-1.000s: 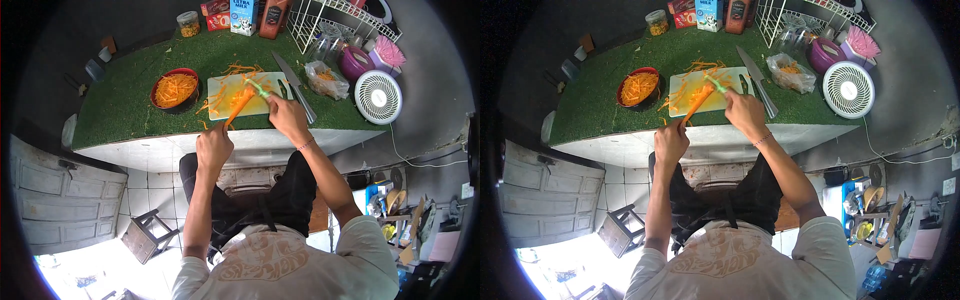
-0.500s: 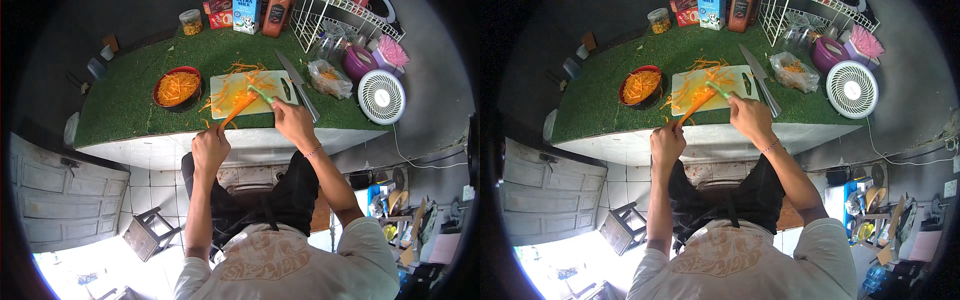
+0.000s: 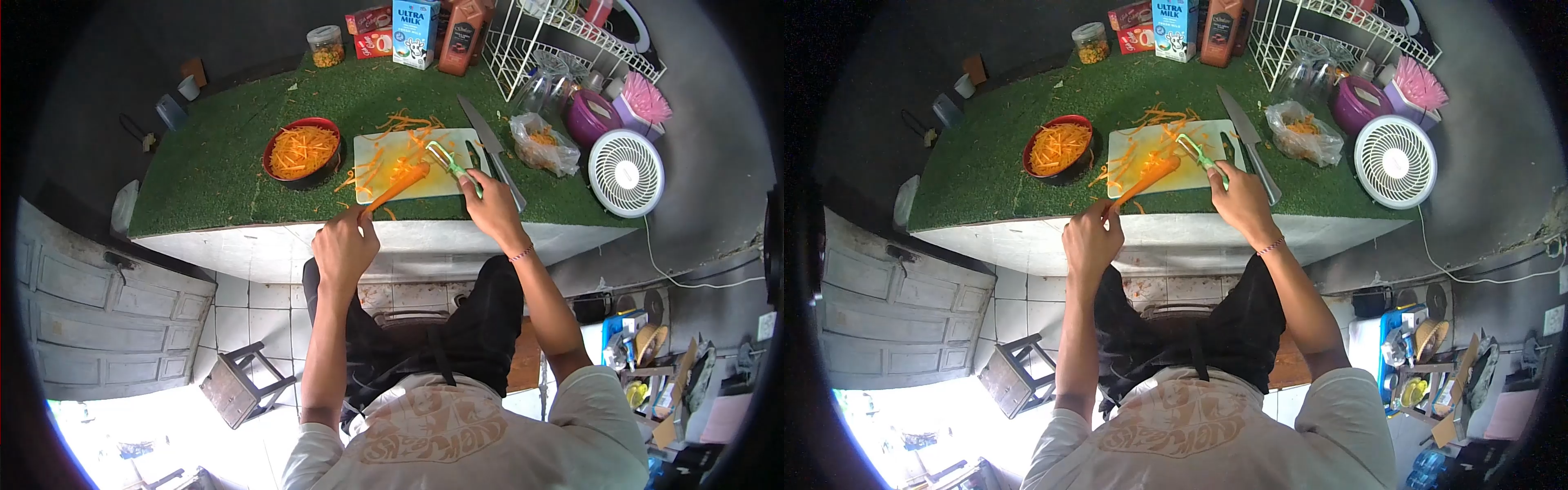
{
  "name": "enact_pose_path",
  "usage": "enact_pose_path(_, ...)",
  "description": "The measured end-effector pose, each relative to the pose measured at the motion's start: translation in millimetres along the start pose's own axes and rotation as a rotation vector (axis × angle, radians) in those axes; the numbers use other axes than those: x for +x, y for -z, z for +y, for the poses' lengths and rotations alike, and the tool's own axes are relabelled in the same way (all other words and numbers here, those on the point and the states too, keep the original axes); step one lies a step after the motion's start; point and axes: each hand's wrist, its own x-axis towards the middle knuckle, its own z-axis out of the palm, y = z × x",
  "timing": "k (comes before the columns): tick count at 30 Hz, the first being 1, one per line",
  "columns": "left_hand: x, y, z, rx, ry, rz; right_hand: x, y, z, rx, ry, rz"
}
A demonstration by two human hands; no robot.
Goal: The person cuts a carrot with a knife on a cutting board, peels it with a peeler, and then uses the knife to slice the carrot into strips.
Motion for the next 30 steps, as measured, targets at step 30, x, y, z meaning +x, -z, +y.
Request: enact_pose_path(30, 58.6, -53.3, 25.3, -0.002, -0.524, 0.061, -2.8, -11.6, -2.6, -0.045, -0.101, -0.037)
